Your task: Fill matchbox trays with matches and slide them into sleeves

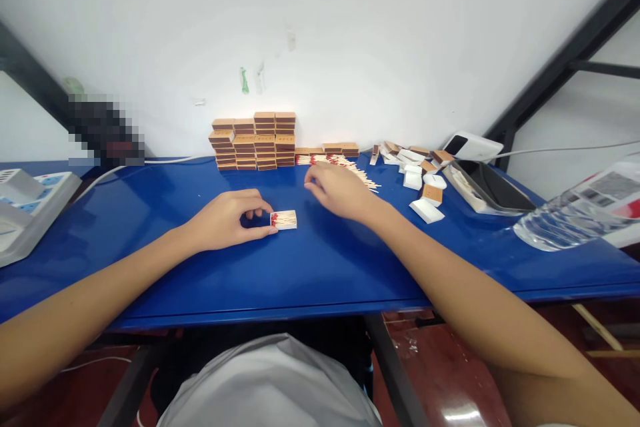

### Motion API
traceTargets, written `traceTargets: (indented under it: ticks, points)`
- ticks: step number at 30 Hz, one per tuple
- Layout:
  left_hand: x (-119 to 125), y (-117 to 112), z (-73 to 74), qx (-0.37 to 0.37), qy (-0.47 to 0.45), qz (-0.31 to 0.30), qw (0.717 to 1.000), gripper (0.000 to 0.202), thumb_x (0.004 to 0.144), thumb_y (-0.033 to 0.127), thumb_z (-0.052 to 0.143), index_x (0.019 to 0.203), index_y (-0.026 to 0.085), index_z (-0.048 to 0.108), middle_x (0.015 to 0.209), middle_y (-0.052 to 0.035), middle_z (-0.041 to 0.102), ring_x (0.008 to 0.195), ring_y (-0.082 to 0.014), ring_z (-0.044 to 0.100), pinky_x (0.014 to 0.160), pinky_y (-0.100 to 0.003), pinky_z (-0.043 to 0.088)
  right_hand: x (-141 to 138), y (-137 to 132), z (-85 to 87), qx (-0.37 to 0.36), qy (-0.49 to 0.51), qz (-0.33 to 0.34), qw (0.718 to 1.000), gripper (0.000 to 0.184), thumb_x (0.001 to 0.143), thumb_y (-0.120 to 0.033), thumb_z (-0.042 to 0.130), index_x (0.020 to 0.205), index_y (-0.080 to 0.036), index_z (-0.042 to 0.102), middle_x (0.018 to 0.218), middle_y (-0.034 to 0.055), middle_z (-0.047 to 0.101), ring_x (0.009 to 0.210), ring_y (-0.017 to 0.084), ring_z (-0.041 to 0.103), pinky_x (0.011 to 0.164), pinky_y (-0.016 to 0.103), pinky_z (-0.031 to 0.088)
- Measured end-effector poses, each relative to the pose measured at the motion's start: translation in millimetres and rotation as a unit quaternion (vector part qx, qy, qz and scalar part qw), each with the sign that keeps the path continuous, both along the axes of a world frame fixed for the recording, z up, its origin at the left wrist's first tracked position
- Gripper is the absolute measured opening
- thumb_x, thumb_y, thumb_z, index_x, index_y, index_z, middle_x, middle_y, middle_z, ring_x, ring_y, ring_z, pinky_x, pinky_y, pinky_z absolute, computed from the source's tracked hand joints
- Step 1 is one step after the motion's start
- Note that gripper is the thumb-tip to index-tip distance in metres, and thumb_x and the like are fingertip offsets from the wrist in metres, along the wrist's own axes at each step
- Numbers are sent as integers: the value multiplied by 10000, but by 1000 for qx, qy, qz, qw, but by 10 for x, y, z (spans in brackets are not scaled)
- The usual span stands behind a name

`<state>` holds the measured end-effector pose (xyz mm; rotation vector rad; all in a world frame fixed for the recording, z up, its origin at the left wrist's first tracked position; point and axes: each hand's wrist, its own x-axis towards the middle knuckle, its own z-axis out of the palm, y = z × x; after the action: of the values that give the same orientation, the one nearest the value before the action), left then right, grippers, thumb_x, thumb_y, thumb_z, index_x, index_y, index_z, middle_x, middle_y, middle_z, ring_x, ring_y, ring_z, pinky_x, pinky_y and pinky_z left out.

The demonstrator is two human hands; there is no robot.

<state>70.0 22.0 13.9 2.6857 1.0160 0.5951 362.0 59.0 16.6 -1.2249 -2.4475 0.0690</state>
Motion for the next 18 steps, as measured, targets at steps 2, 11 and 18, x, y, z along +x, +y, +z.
traceTargets:
  ticks: [2,11,18]
  points:
    - [-1,-5,4,-2,3,2,1000,357,962,546,740,1095,218,790,917,-31,683,750,-165,622,689,-301,467,174,157,-36,10,-28,-35,999,221,1022,-248,538,1112,-176,726,1025,132,708,902,265,629,801,369,428]
    - [-17,10,-2,-2,12,-2,1000,361,962,548,745,1111,223,794,931,-28,683,769,-167,643,665,-294,451,422,413,-167,-12,-54,-47,997,254,989,-230,575,1138,-160,769,1036,138,711,868,252,637,794,361,447]
    - [-21,8,-4,2,14,-6,1000,362,966,541,747,1112,213,795,949,-30,694,774,-164,642,671,-295,455,491,478,-186,-33,-65,-44,996,152,1009,-256,594,1021,-172,720,1005,120,706,848,229,610,776,337,430]
